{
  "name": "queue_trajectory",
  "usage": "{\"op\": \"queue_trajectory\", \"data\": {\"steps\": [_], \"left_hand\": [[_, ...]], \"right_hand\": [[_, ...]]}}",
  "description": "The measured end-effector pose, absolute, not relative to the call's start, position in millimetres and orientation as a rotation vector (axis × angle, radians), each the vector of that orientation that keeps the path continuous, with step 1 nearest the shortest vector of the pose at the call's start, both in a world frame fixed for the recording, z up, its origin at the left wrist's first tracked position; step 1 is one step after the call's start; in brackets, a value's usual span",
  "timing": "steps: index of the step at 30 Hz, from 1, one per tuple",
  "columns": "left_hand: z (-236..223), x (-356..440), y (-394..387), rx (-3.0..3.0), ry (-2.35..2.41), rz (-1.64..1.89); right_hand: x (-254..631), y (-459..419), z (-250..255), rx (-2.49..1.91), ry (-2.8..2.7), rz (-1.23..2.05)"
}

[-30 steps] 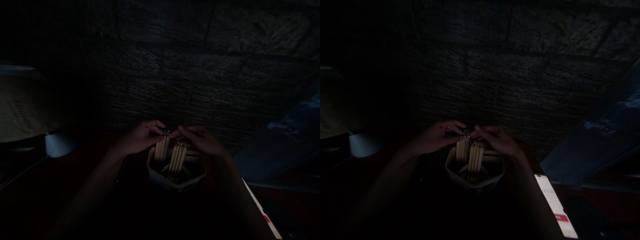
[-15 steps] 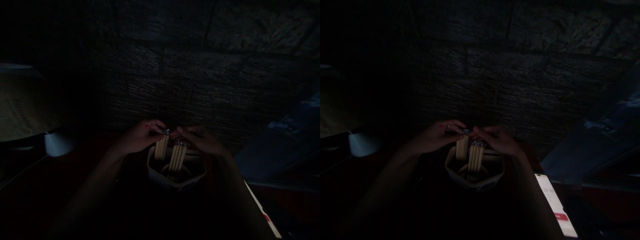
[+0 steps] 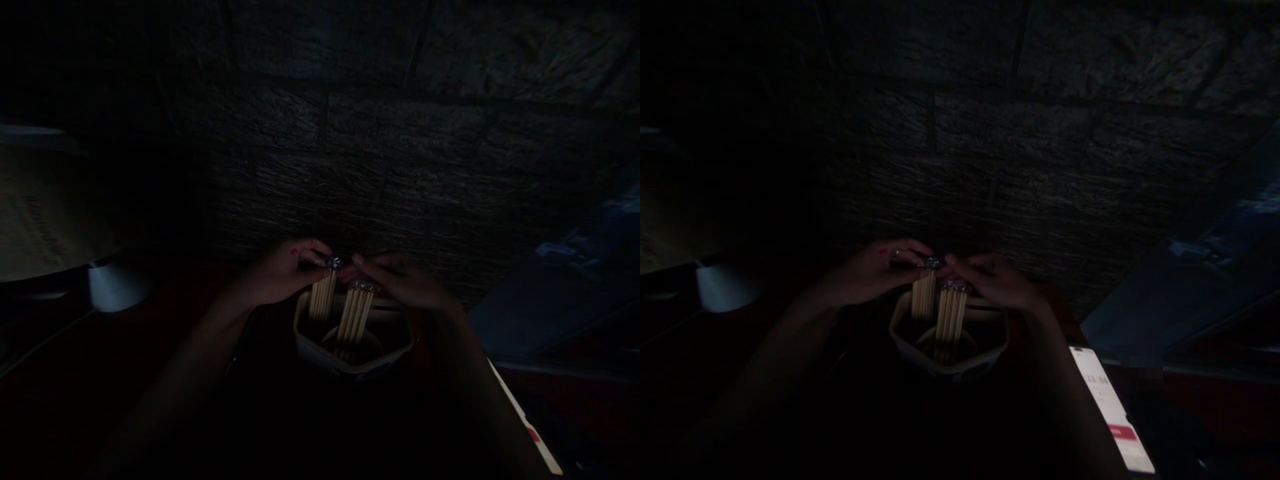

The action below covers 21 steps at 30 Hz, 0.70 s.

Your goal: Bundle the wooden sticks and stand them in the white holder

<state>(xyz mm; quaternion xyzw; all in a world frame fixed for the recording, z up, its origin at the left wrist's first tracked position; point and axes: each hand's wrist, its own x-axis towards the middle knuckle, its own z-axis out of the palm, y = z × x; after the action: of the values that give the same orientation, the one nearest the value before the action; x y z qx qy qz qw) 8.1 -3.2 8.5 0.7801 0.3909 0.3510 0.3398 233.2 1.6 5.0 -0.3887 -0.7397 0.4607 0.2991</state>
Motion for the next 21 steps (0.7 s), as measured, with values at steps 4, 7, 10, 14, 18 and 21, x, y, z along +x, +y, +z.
{"op": "queue_trajectory", "data": {"steps": [4,7,10,14,18,21], "left_hand": [[9.5,9.2,-4.1,2.035,1.013,0.912],[9.8,9.8,-3.9,2.043,1.017,0.913],[10.2,10.6,-3.4,2.051,1.029,0.918],[10.1,11.1,-3.6,2.038,1.023,0.915],[9.5,10.6,-4.5,2.010,1.015,0.906],[8.4,9.8,-3.7,1.994,1.005,0.897]], "right_hand": [[233.7,1.0,4.8,-1.046,-1.987,1.202],[234.1,1.7,4.8,-1.072,-2.015,1.172],[234.5,2.9,4.1,-1.059,-2.012,1.202],[234.6,3.1,3.4,-1.057,-2.005,1.212],[233.6,1.1,5.1,-1.073,-2.008,1.190],[233.1,0.5,6.2,-1.060,-2.007,1.196]]}}
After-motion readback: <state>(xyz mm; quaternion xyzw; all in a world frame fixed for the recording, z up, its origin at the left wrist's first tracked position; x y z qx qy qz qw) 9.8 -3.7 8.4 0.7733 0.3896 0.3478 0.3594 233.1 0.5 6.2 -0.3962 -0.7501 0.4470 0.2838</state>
